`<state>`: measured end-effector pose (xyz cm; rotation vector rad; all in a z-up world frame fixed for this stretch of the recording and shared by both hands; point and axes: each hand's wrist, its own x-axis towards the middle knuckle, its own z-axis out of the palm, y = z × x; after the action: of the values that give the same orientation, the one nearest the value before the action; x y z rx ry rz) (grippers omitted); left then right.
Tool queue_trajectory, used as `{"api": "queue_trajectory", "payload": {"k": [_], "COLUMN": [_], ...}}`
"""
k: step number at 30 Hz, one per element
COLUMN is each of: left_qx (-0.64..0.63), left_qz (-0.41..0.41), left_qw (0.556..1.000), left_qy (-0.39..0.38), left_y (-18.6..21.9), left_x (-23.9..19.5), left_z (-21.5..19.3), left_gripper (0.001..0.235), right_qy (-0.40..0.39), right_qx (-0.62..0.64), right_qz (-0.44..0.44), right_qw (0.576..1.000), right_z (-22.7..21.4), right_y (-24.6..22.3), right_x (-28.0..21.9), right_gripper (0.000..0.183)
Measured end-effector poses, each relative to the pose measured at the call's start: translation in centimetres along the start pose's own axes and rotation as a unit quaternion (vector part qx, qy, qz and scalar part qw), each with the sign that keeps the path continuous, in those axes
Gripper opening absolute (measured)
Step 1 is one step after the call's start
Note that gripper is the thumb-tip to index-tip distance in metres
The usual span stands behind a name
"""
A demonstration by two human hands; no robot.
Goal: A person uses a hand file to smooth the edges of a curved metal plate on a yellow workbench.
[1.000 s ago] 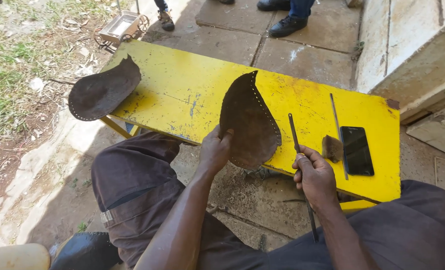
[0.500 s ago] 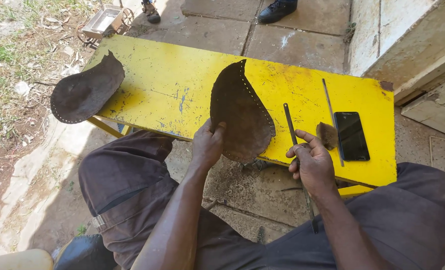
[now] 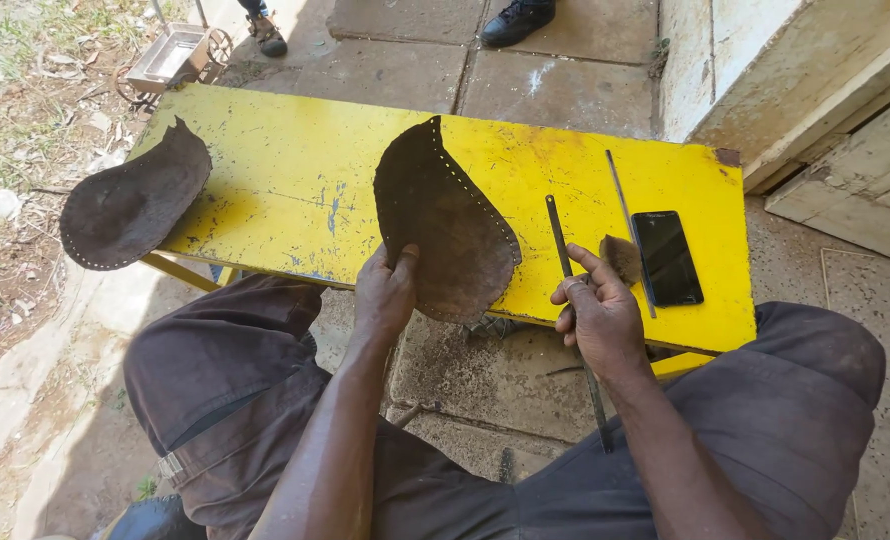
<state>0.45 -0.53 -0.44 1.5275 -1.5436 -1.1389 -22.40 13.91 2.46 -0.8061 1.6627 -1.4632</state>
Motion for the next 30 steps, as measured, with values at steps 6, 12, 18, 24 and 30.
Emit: {"api": "queue_trajectory", "payload": {"k": [6, 12, 18, 24, 30], "left_qx": [-0.005, -0.005, 0.002, 0.0, -0.012], "left_qz": [0.003, 0.009, 0.009, 0.009, 0.008], "left_qw": [1.0, 1.0, 1.0, 1.0, 1.0], "left_qy": [0.004, 0.002, 0.0, -0.005, -0.01], "left_y": [-0.8, -0.2, -1.0, 0.7, 0.0], "left_x": [0.2, -0.1, 0.5, -0.2, 0.2], "left_z": [0.2, -0.1, 0.2, -0.4, 0.0], "left_gripper": [0.036, 0.037, 0.034, 0.036, 0.036], "right_qy": [0.002, -0.001, -0.004, -0.006, -0.016], "right_qx": [0.007, 0.009, 0.006, -0.008, -0.03], "right_qz": [-0.011, -0.009, -0.014, -0.007, 0.003], "right_qw": [1.0, 1.0, 1.0, 1.0, 0.999], "right_z": [0.0, 0.0, 0.0, 0.4, 0.9], "right_y": [0.4, 0.7, 1.6, 1.4, 1.4], "right_x": [0.1, 0.2, 0.7, 0.3, 0.0], "right_gripper": [0.048, 0.047, 0.045, 0.043, 0.043]}}
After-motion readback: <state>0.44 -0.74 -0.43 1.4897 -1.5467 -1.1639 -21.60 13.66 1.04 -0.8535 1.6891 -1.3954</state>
